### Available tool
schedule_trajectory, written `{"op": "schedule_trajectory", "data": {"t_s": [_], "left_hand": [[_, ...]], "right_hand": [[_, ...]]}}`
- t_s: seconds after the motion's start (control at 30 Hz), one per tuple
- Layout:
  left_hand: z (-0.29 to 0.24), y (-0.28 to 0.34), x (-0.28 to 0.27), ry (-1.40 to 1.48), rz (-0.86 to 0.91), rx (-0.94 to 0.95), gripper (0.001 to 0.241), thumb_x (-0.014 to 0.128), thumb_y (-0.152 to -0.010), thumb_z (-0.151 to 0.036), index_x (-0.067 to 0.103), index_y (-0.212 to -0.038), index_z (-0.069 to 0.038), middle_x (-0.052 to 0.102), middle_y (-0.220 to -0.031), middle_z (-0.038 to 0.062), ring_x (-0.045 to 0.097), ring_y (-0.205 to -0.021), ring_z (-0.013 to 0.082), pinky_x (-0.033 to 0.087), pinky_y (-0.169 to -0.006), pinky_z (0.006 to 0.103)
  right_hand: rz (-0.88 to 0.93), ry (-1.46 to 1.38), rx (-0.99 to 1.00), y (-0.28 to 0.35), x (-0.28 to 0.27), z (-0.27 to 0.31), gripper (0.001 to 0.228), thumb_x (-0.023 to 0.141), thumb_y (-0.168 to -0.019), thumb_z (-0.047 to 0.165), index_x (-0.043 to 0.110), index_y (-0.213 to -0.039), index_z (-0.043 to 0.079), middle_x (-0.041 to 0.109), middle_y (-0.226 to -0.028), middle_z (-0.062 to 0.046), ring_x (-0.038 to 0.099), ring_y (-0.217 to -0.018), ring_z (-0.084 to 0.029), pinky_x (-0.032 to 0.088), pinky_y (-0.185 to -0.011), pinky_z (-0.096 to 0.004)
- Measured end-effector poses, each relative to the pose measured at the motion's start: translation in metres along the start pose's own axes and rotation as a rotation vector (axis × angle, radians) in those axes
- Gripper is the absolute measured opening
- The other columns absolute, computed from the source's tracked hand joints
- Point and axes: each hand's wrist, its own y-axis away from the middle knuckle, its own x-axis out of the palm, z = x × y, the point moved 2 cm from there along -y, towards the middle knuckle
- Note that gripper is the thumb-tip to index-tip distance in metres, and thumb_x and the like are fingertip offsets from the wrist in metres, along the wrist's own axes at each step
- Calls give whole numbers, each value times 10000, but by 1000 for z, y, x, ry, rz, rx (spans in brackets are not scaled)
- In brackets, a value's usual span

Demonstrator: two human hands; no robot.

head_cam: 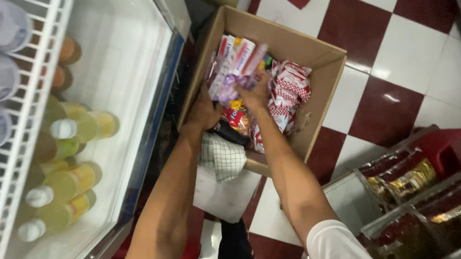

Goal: The person wipes a store shelf with a cloth, then picks up multiple packaged items from a box, scans them individually with a handheld scanner, and places them onto the shelf.

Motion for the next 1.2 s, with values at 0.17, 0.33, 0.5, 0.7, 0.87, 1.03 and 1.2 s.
{"op": "schedule_trajectory", "data": {"t_s": [0.17,0.33,0.5,0.7,0.87,1.03,1.2], "left_hand": [[10,-26,16,44,-14,-175,933,724,-804,-167,219,-1571,-3,487,-1470,306,483,-1384,411,379,-1163,403],[22,-40,27,66,26,-144,681,662,-824,-163,512,-1482,-67,574,-1513,225,535,-1435,367,405,-1222,378],[15,-37,51,-126,-120,132,763,838,-762,-284,493,-1419,-105,159,-1606,337,207,-1483,523,237,-1200,480],[-1,-44,39,-99,9,-33,838,820,-753,-329,445,-1467,-101,208,-1591,344,256,-1476,502,263,-1189,491],[3,-46,33,90,-21,-190,998,778,-729,-385,316,-1512,29,407,-1513,319,402,-1432,447,322,-1193,430],[18,-46,43,82,105,-286,848,692,-806,-539,536,-1452,-12,538,-1515,262,511,-1446,388,397,-1205,398],[3,-51,51,-110,-25,-172,884,788,-866,-578,459,-1448,1,347,-1551,351,336,-1396,549,302,-1055,519]], "right_hand": [[227,55,-50,3,2,15,976,915,-615,69,332,-1397,112,611,-1301,-165,614,-1197,-293,480,-1048,-374],[239,-212,14,4,22,16,974,872,-700,69,276,-1467,142,581,-1339,-164,599,-1206,-287,488,-1042,-394],[180,-115,89,11,25,23,781,903,-883,180,377,-1457,122,641,-1332,-191,655,-1209,-306,522,-1070,-408],[87,-302,79,11,11,5,1149,872,-634,41,143,-1521,100,411,-1467,-175,476,-1313,-303,439,-1081,-388],[27,-126,167,16,17,2,1323,1019,-698,144,35,-1576,42,299,-1530,-252,358,-1386,-373,334,-1138,-445],[271,-443,551,30,9,25,1144,871,-649,382,280,-1589,107,551,-1469,-199,556,-1304,-354,487,-1045,-495],[383,-348,756,29,-8,40,1102,658,-709,663,165,-1630,308,325,-1604,-60,361,-1384,-346,344,-941,-692]]}}
